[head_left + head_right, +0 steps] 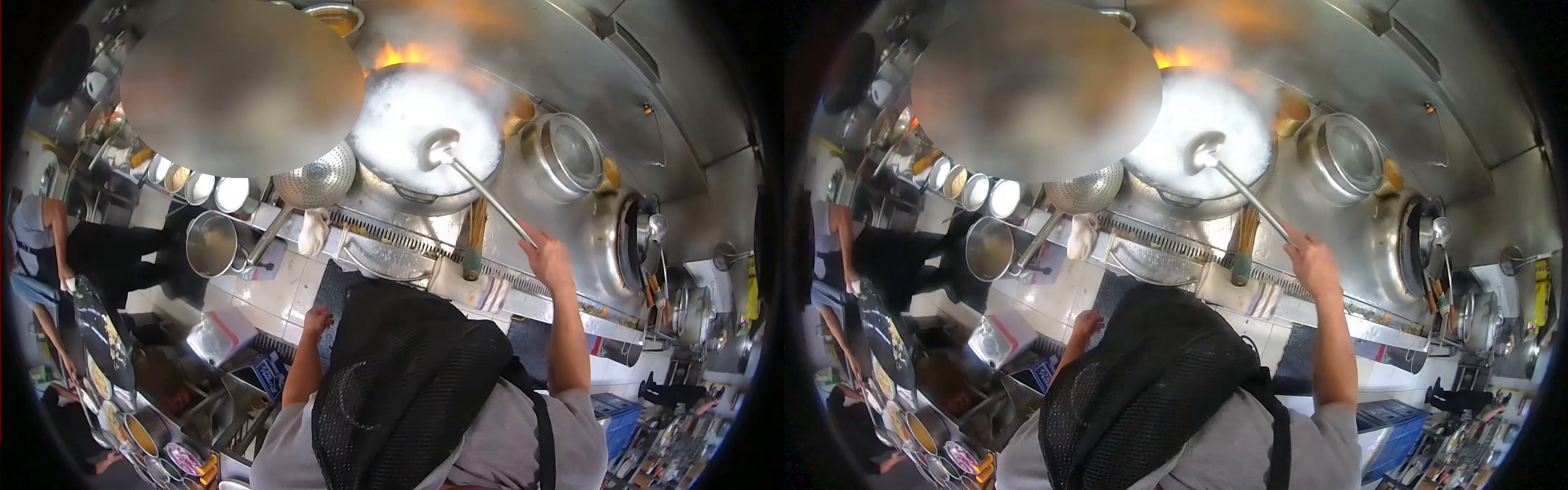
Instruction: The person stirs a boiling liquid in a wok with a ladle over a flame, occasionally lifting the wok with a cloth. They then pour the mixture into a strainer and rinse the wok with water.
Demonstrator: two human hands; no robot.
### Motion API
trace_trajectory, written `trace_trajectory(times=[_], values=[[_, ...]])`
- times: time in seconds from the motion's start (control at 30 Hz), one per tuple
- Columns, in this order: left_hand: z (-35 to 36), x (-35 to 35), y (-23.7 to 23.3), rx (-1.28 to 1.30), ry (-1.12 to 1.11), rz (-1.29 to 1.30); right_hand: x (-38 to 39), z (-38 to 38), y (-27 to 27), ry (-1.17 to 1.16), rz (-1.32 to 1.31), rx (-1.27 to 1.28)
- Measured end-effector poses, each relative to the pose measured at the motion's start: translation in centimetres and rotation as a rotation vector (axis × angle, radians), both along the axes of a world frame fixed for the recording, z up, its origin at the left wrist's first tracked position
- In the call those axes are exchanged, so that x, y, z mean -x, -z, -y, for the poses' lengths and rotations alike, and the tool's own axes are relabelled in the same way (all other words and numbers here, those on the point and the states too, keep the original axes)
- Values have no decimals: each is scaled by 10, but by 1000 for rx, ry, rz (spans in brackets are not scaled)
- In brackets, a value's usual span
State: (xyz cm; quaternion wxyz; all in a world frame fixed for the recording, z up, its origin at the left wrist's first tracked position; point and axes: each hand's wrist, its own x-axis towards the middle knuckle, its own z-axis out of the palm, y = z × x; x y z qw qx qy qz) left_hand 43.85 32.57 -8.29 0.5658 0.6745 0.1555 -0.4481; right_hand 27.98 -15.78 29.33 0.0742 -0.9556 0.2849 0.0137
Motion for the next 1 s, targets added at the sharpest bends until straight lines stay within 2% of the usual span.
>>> trace_trajectory(times=[0.07,0.2,0.23,0.27,0.3,0.33,0.37,0.4,0.47,0.57,0.63,0.7,0.77,0.87,0.93,1.0], values=[[-3,10,-8,-78,-14,-10,11,0,-17,-30,68,-41],[-34,15,42,20,-79,-234,22,-5,-63,-89,207,-192],[-39,14,52,-97,259,-66,22,-9,-80,-90,204,-196],[-42,13,56,-211,597,106,21,-14,-97,40,91,-318],[-39,14,46,-214,596,103,20,-17,-104,171,-24,-438],[-35,16,35,-135,310,-52,21,-16,-103,170,-27,-441],[-30,18,24,-55,22,-202,22,-14,-102,271,-85,-550],[-25,16,17,-57,19,-204,23,-13,-101,371,-145,-658],[-16,11,5,-63,-98,-185,19,-15,-79,306,-120,-635],[-8,4,-8,-95,-116,-112,15,-8,-6,162,25,-553],[-5,0,-7,-109,-121,-96,6,-7,47,-19,215,-373],[-8,-5,9,-121,-126,-74,-12,-16,77,46,183,-386],[-17,-9,24,52,-153,-167,-30,-23,97,114,155,-399],[-10,-8,2,-62,-201,-137,-50,-23,120,104,173,-365],[-21,-6,8,20,-137,-121,-60,-19,132,89,216,-354],[-36,-3,33,115,-201,-203,-71,-17,134,98,235,-362]])
